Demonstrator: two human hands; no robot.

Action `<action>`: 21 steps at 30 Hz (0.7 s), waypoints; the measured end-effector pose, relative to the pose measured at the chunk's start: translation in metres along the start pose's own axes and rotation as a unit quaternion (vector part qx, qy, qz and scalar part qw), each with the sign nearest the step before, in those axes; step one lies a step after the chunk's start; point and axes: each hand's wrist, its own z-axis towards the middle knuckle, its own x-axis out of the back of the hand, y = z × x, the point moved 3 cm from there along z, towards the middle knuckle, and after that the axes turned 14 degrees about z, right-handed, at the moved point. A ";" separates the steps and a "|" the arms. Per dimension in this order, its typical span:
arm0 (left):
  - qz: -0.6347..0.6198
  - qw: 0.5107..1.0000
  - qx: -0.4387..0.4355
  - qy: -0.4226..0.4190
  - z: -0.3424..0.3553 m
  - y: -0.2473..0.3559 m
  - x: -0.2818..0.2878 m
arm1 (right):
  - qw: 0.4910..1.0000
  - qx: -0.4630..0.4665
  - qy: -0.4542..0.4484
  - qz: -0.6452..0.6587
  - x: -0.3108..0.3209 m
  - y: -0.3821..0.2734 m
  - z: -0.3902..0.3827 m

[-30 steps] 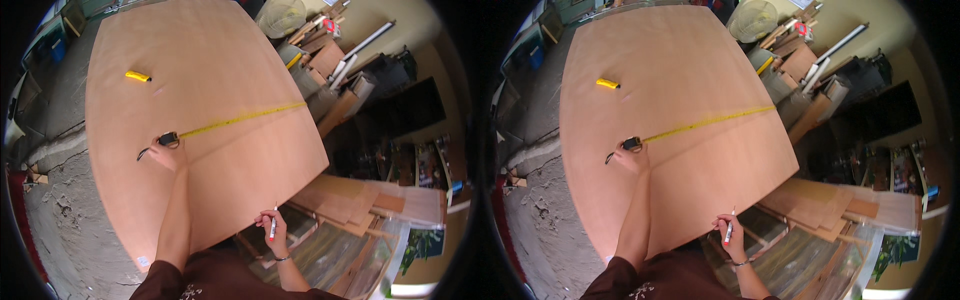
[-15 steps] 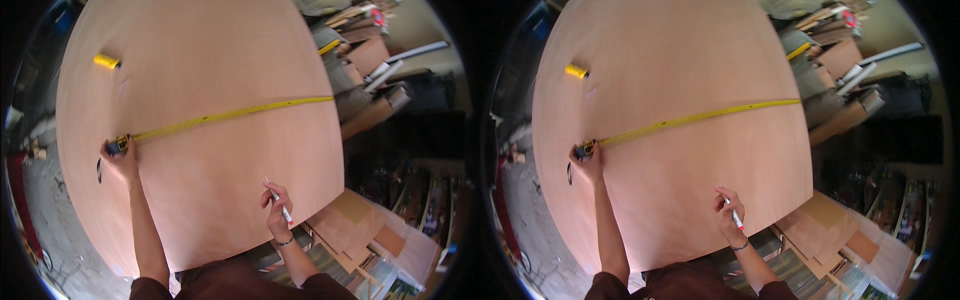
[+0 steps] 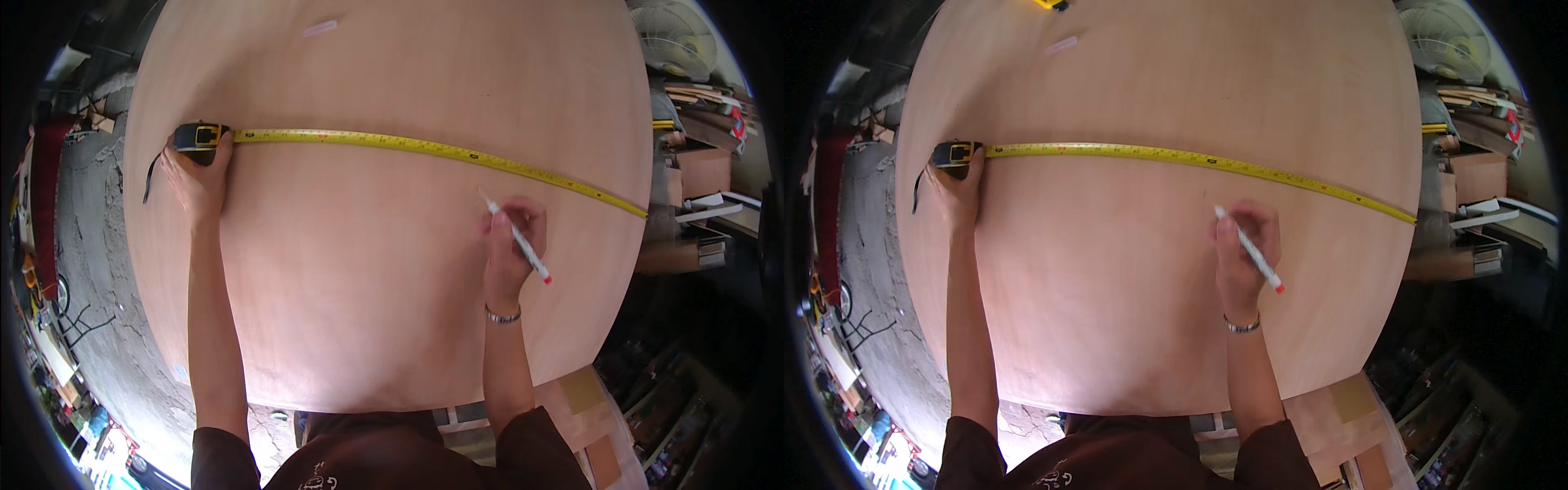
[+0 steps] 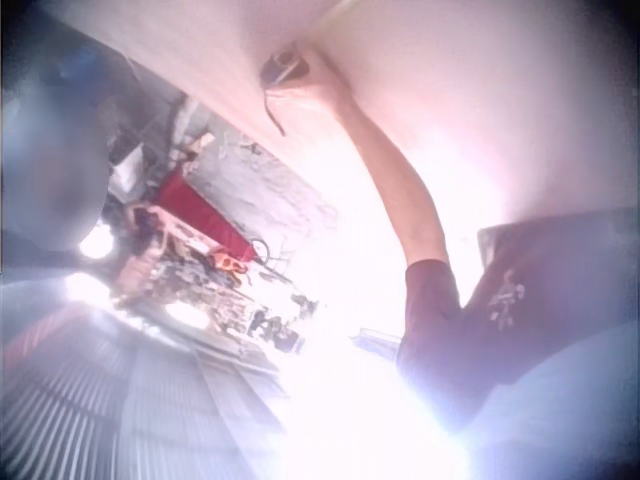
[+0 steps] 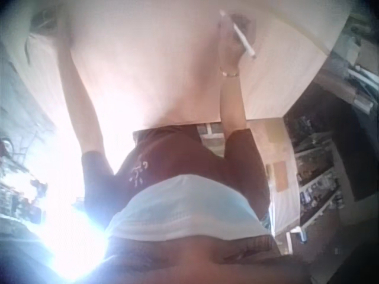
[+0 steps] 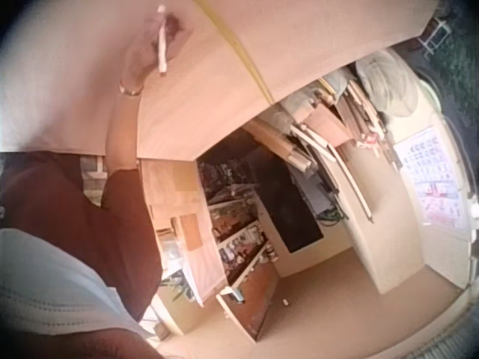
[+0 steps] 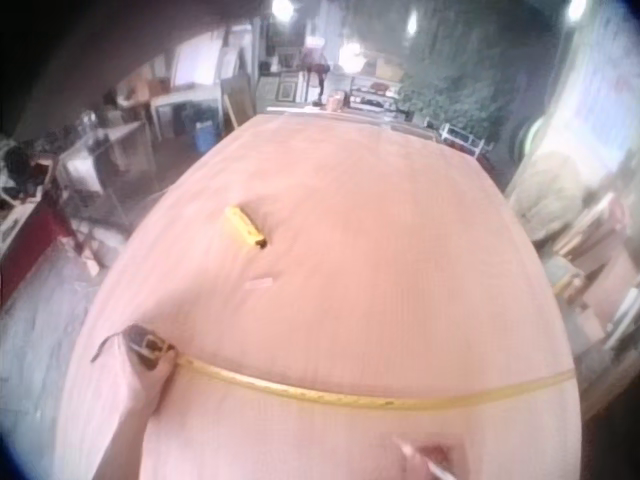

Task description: The person carries a plywood sheet to a work area, uses a tape measure and a marker to mark lines on the board, and then cuts along the marked line using a utility knife and a metal straightedge.

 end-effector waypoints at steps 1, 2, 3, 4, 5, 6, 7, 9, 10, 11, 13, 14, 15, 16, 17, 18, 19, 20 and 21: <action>-0.006 1.000 -0.012 0.009 0.000 0.001 0.000 | 1.000 -0.004 -0.002 -0.019 -0.007 0.007 0.011; -0.009 1.000 -0.014 0.014 0.000 0.003 0.000 | 1.000 -0.003 -0.009 -0.021 -0.014 0.014 0.021; -0.004 0.999 -0.032 0.030 0.000 0.005 0.001 | 1.000 -0.002 -0.012 -0.027 -0.020 0.020 0.031; -0.044 0.999 -0.011 0.011 0.001 0.005 0.001 | 0.999 0.025 -0.014 -0.021 -0.024 0.022 0.041; -0.079 0.997 -0.003 0.003 0.001 0.006 0.001 | 0.998 0.054 -0.014 -0.020 -0.026 0.023 0.052; -0.104 0.994 -0.014 0.012 0.001 0.008 0.002 | 0.997 0.077 -0.017 -0.022 -0.025 0.021 0.060; -0.092 0.996 0.004 0.008 0.001 0.009 0.001 | 0.995 0.090 0.008 -0.032 -0.019 0.015 0.068; -0.031 0.999 -0.005 0.043 0.000 0.011 0.004 | 0.992 0.104 0.052 -0.050 -0.006 0.003 0.082; -0.052 0.998 0.024 0.013 0.000 0.010 0.002 | 0.993 0.098 0.044 -0.046 -0.004 0.001 0.084; -0.060 0.997 0.046 -0.005 0.000 0.009 0.000 | 0.994 0.093 0.037 -0.039 -0.005 0.000 0.084; -0.069 0.996 0.058 -0.007 0.001 0.009 0.002 | 0.997 0.066 0.017 -0.022 -0.015 0.004 0.078; -0.072 0.996 0.049 0.008 0.002 0.011 0.003 | 0.999 0.045 0.007 -0.016 -0.024 0.008 0.070; -0.075 0.996 0.044 0.017 0.003 0.012 0.004 | 1.000 0.024 -0.001 -0.013 -0.036 0.013 0.063; -0.076 0.996 0.042 0.014 0.004 0.013 0.005 | 1.000 0.006 -0.009 0.029 -0.051 0.021 0.058; -0.092 0.995 0.043 0.014 0.004 0.014 0.006 | 0.998 -0.011 -0.012 0.068 -0.067 0.031 0.052; -0.105 0.993 0.053 0.005 0.003 0.015 0.006 | 0.994 -0.030 -0.011 0.106 -0.083 0.039 0.045; -0.114 0.992 0.054 0.005 0.002 0.016 0.007 | 0.991 -0.047 -0.026 0.120 -0.100 0.046 0.041; -0.136 0.988 0.068 0.002 0.002 0.016 0.007 | 0.988 -0.065 -0.037 0.133 -0.117 0.054 0.038; -0.142 0.987 0.071 0.005 0.002 0.015 0.007 | 0.985 -0.090 -0.051 0.141 -0.134 0.062 0.036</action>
